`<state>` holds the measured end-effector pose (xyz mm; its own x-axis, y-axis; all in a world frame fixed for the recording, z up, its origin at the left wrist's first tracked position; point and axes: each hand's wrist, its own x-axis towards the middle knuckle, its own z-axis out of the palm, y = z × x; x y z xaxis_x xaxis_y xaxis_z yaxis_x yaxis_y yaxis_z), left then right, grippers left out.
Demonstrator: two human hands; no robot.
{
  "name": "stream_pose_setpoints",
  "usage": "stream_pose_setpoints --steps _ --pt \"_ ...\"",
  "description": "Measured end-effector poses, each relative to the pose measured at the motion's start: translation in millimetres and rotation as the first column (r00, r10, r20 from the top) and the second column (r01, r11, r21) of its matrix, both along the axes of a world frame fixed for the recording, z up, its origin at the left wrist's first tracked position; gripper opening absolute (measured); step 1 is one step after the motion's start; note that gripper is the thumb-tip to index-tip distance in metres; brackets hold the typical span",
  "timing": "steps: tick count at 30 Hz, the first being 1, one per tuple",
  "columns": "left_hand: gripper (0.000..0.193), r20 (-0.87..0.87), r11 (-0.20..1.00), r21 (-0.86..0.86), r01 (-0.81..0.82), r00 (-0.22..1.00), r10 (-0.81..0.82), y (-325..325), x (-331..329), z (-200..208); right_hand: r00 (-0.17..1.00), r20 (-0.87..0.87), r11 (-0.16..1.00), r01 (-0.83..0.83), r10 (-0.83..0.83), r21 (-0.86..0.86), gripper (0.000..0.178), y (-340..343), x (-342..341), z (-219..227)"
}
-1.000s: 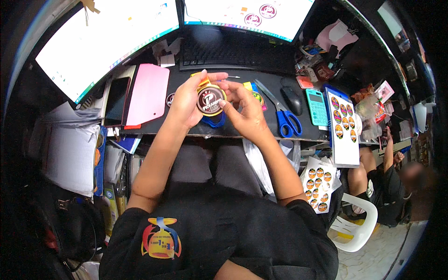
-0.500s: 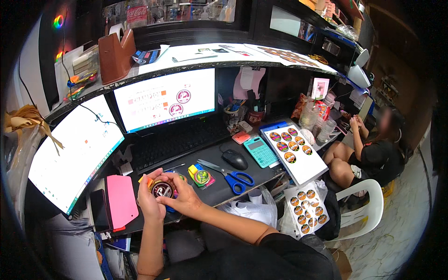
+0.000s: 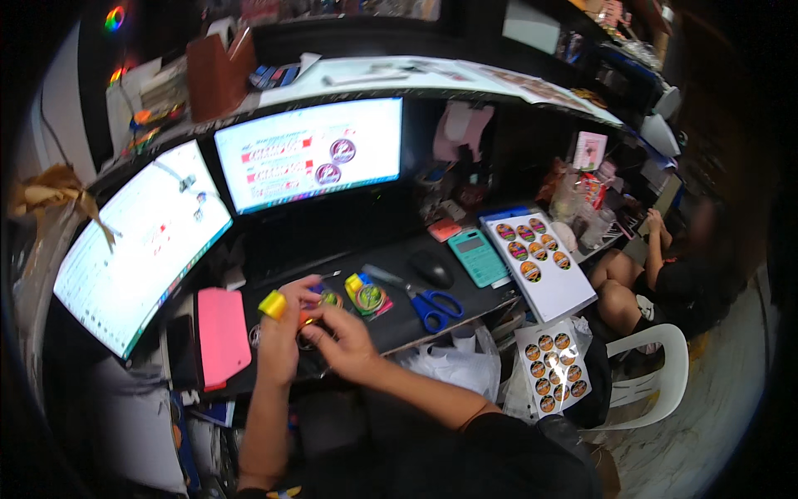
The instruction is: The person cuts a circular sticker from a sheet, places it on a medal, and then attaches a ribbon to the medal. They repeat this process for multiple medals, arranging them on the desk.
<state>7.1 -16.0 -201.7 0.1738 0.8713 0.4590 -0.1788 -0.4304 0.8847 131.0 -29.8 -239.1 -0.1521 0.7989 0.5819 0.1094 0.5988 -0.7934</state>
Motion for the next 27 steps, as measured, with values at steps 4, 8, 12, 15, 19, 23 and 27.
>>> stream_pose_setpoints --steps 4,8,12,15,19,23,27 --pt "0.045 0.465 0.961 -0.150 0.233 0.874 -0.139 16.6 -21.1 39.2 0.904 -0.088 0.846 -0.422 0.418 -0.326 0.018 -2.7 25.2 0.9" --pt "0.046 0.667 0.930 0.013 0.367 0.689 -0.282 6.6 -66.3 67.4 0.879 0.134 0.847 -0.386 0.458 -0.365 0.017 -10.5 73.4 -3.0" --pt "0.046 0.729 0.900 0.180 0.398 0.560 -0.394 -14.8 -107.6 77.4 0.866 0.161 0.789 -0.336 0.474 -0.514 0.012 -20.1 115.9 -11.1" --pt "0.046 0.729 0.911 0.223 0.347 0.561 -0.393 -31.5 -134.6 79.9 0.908 0.272 0.882 -0.179 0.319 -0.436 0.009 -22.4 128.6 -22.8" --pt "0.049 0.720 0.919 0.245 0.308 0.577 -0.385 -55.2 -171.4 89.5 0.901 0.434 0.987 0.092 -0.026 -0.132 0.011 -10.9 126.7 -46.2" --pt "0.042 0.537 0.865 0.418 0.276 0.693 -0.481 -85.4 -189.2 103.6 0.882 0.406 0.971 0.211 -0.239 0.113 0.018 -0.5 113.7 -74.6" --pt "0.034 0.354 0.428 0.669 0.607 0.246 -0.902 -90.6 -166.8 98.8 0.809 0.425 0.894 0.255 -0.406 0.369 0.029 -0.4 109.8 -95.0"
